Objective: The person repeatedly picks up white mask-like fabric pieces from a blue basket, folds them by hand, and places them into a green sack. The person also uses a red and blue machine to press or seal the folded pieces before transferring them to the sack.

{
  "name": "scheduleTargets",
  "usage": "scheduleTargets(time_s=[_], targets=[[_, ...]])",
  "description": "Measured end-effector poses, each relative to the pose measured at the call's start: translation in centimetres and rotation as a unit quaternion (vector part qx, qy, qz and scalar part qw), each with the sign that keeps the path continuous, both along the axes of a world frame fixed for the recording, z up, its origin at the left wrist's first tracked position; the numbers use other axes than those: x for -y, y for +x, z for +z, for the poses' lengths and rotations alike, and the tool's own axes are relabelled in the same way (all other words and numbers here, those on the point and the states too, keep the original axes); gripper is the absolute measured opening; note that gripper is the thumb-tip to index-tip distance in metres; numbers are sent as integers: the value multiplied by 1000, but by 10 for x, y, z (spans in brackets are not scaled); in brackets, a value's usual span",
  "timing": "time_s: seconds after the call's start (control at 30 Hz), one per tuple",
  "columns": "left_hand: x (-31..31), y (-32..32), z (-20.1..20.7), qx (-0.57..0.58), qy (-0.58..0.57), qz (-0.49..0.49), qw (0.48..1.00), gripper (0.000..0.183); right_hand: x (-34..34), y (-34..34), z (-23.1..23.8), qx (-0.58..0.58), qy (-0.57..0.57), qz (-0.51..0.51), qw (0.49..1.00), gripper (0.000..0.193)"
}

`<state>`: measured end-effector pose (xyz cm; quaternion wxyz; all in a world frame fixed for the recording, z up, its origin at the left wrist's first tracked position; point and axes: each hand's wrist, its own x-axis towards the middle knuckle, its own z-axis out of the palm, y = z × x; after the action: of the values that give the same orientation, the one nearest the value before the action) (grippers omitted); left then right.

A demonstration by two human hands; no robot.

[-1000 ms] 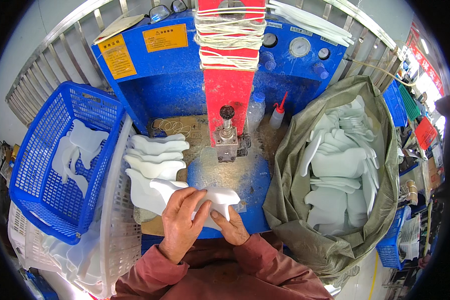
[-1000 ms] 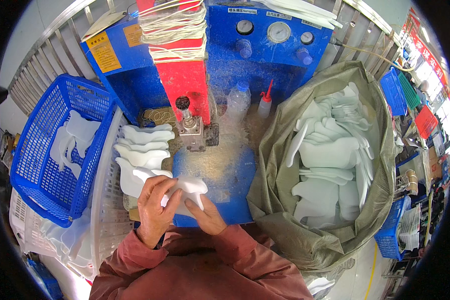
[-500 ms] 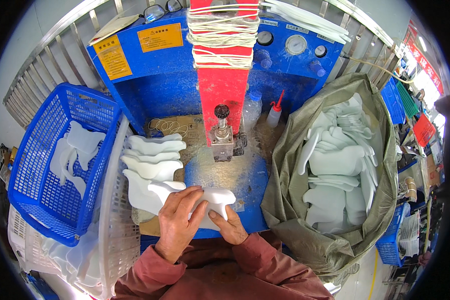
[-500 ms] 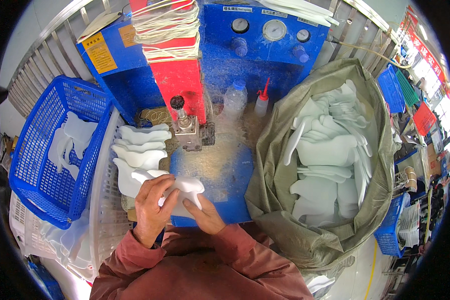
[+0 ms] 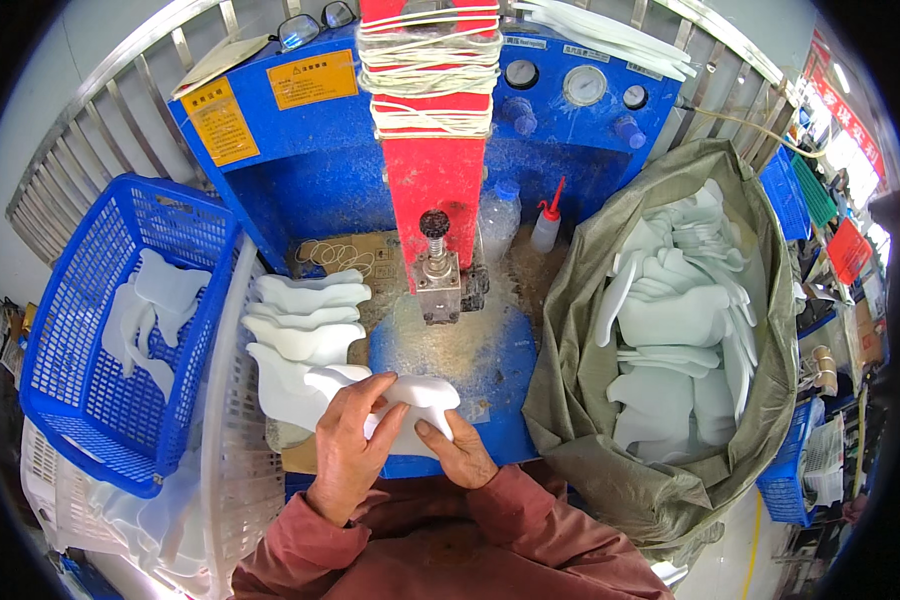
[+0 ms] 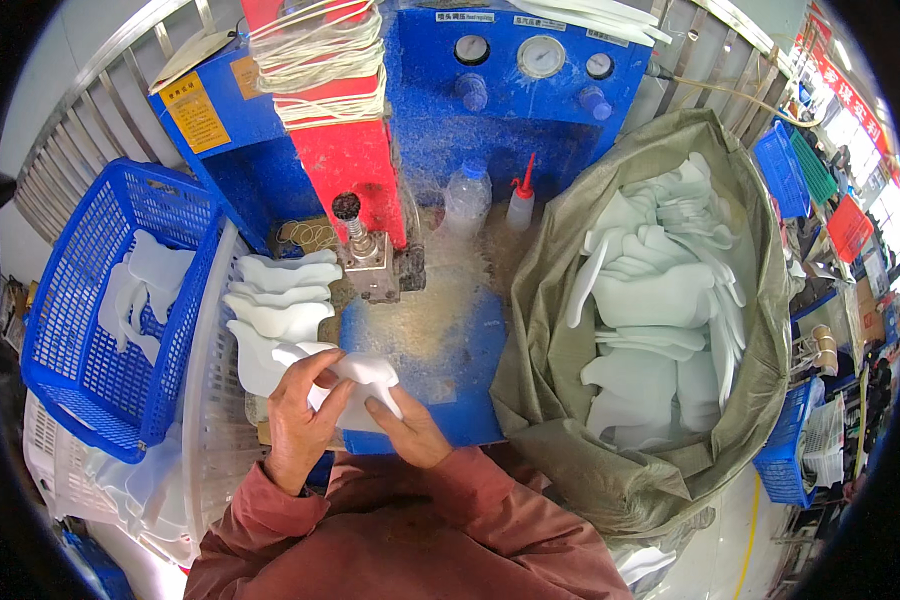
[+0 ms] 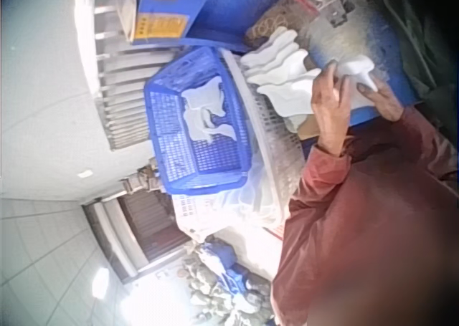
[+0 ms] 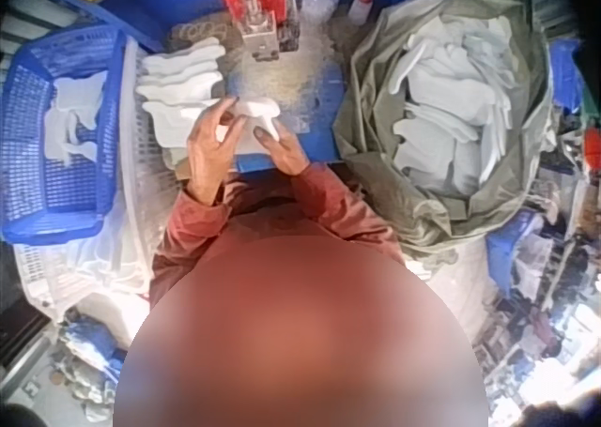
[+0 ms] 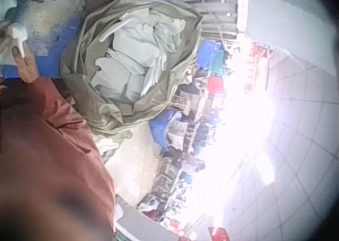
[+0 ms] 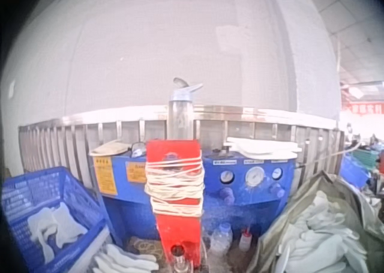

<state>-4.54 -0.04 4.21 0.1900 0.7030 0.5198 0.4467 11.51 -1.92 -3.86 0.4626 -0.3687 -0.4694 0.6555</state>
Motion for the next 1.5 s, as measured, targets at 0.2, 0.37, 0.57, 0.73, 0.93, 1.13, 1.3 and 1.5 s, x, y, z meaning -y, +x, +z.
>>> scheduleTargets(time_s=[0.2,0.37,0.57,0.73,0.93,1.13,1.3,1.5], targets=[[7,-3,11,11,49,-14,999,39,-4,2,0,52,26,4,998,42],[3,-1,7,-38,83,-33,995,36,-2,1,1,84,68,22,994,38],[4,0,1,35,43,-22,998,34,-2,14,23,56,170,10,984,38],[6,5,1,57,30,-26,998,33,-6,11,34,60,189,-91,976,28],[7,7,-2,18,32,-25,999,37,-8,8,38,9,167,-145,975,22],[8,9,-3,19,39,-22,999,33,-9,6,36,27,161,-177,971,17],[8,11,-4,32,26,-24,999,31,-8,2,33,-56,82,-182,978,15],[6,12,-4,-2,52,-25,998,29,-8,1,28,-75,82,-190,975,15]])
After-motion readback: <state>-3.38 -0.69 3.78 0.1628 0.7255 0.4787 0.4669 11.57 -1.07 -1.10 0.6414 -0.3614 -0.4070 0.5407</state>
